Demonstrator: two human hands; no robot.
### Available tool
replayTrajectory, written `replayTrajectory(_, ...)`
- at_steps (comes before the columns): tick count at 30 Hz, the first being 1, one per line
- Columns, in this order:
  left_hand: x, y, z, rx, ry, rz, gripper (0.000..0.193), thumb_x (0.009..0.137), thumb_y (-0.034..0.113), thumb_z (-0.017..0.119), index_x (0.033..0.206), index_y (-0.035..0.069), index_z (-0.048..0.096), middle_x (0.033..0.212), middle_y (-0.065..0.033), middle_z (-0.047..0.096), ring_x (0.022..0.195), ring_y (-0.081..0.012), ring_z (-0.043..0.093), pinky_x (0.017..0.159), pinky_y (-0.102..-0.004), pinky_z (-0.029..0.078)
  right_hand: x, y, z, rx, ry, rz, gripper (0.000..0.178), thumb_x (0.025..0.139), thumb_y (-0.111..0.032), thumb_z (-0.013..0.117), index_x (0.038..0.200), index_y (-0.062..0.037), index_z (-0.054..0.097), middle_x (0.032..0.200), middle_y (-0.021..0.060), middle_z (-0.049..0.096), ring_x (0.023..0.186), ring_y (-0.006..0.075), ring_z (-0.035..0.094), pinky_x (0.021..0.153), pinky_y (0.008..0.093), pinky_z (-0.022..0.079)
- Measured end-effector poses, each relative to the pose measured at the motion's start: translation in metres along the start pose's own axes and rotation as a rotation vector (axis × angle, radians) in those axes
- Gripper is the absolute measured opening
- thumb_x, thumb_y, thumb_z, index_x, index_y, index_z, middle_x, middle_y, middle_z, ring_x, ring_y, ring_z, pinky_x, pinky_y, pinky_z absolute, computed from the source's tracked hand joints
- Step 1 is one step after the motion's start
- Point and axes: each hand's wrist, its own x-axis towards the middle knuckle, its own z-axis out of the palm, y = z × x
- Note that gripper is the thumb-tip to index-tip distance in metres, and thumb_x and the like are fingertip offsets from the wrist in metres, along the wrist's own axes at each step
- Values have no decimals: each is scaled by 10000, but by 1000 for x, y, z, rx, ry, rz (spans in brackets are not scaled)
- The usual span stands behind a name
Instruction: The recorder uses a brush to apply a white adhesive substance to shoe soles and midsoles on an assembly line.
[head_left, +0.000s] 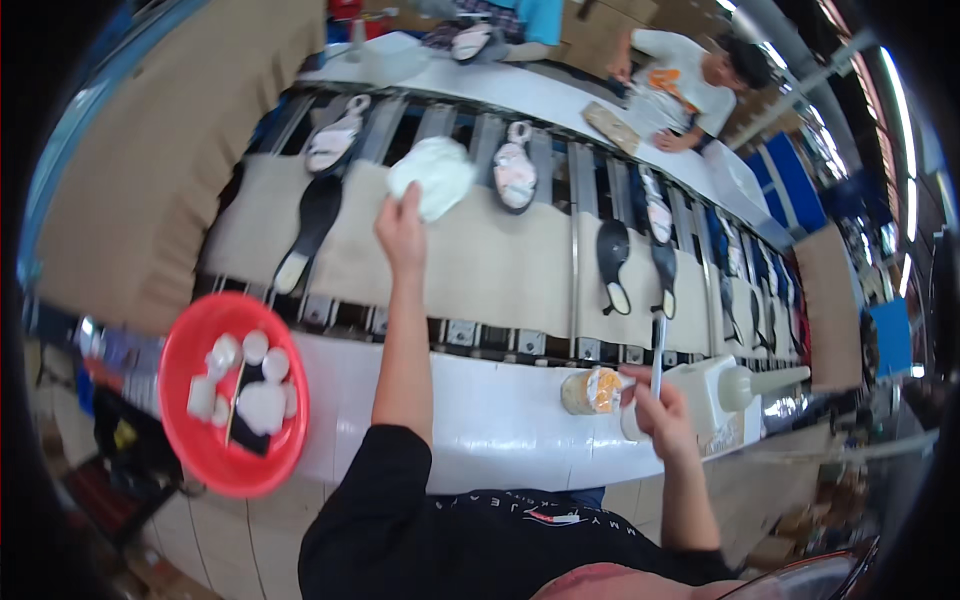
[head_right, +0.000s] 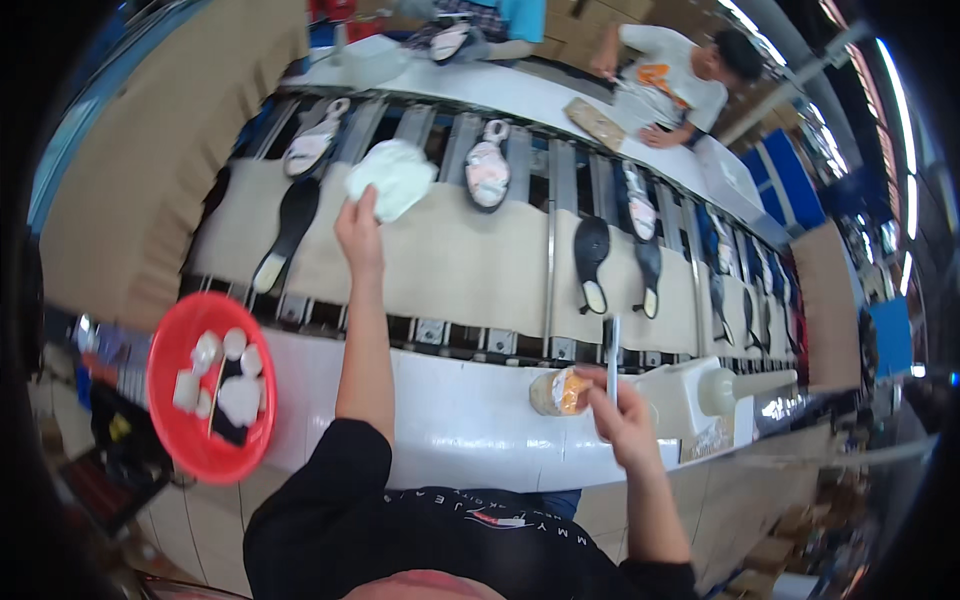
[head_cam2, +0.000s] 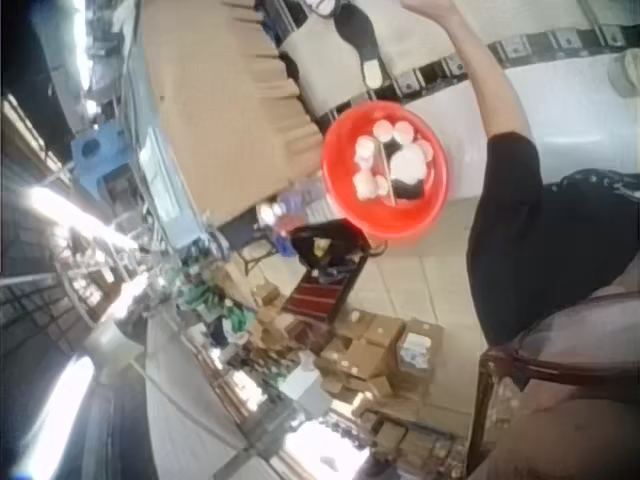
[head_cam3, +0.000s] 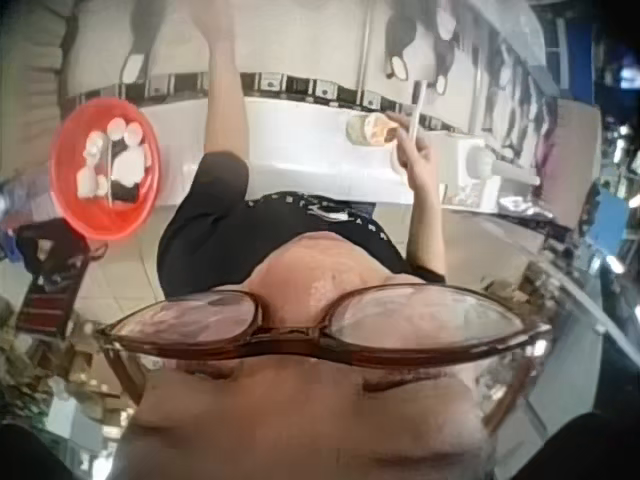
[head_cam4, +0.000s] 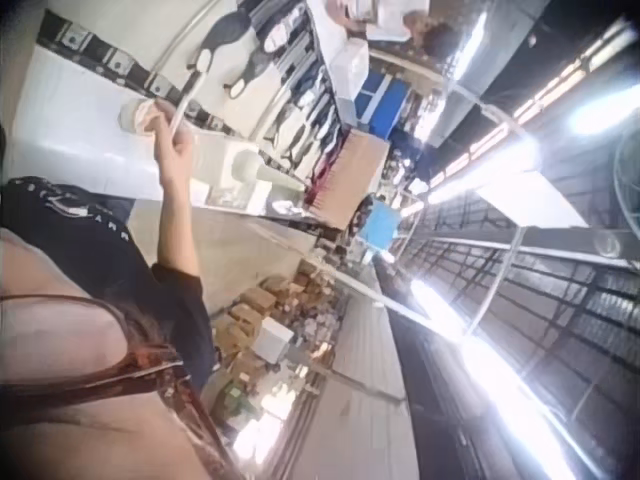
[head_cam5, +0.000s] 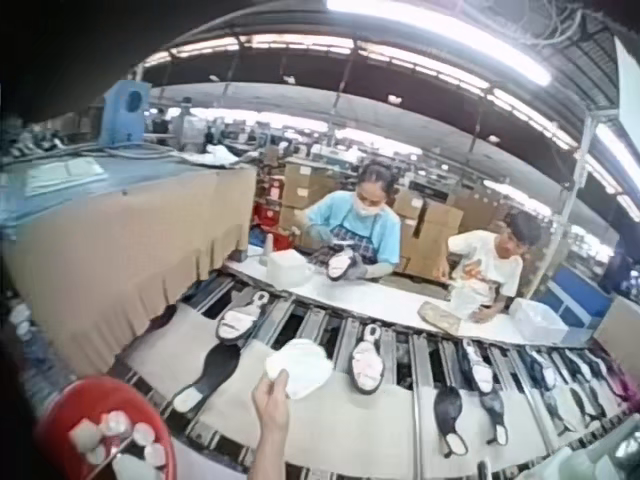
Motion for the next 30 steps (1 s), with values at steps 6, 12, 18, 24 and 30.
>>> replayTrajectory(6,-74,100,-6,201,-476,-224,173,839,97,661,957,-28,678,822,-10,660,750,-73,583,664,-240,469,-47,54,20,19,-144,-60,331,947,-169,554,1224,9,580,788,16,611,471,-21,303,426,160,217)
replayTrajectory(12,-158,103,-95,642,-962,-557,410,739,27,687,1147,9,642,982,-75,688,860,-130,649,767,-265,513,-56,67,27,124,-188,-97,289,942,-107,557,1189,37,599,827,18,608,793,72,536,738,219,411)
replayTrajectory(18,-139,93,-129,1090,-932,-328,477,664,204,818,1088,31,686,988,-94,680,868,-160,643,767,-287,510,-62,87,22,98,-133,-175,298,943,-124,555,1202,18,595,804,-3,588,706,31,473,633,187,364)
replayTrajectory(24,7,35,-163,1550,57,272,694,726,440,746,1272,53,562,1251,-258,544,1237,-400,452,1039,-494,343,-81,101,9,97,111,-165,304,934,-106,561,1222,-17,596,818,-25,544,702,34,464,612,208,382)
replayTrajectory(30,66,-23,-245,1663,270,70,589,640,383,768,1057,-17,656,1036,-235,665,962,-369,643,848,-476,492,-110,127,-45,-298,519,-305,342,865,-36,581,1204,-52,622,777,47,523,650,148,511,578,270,411)
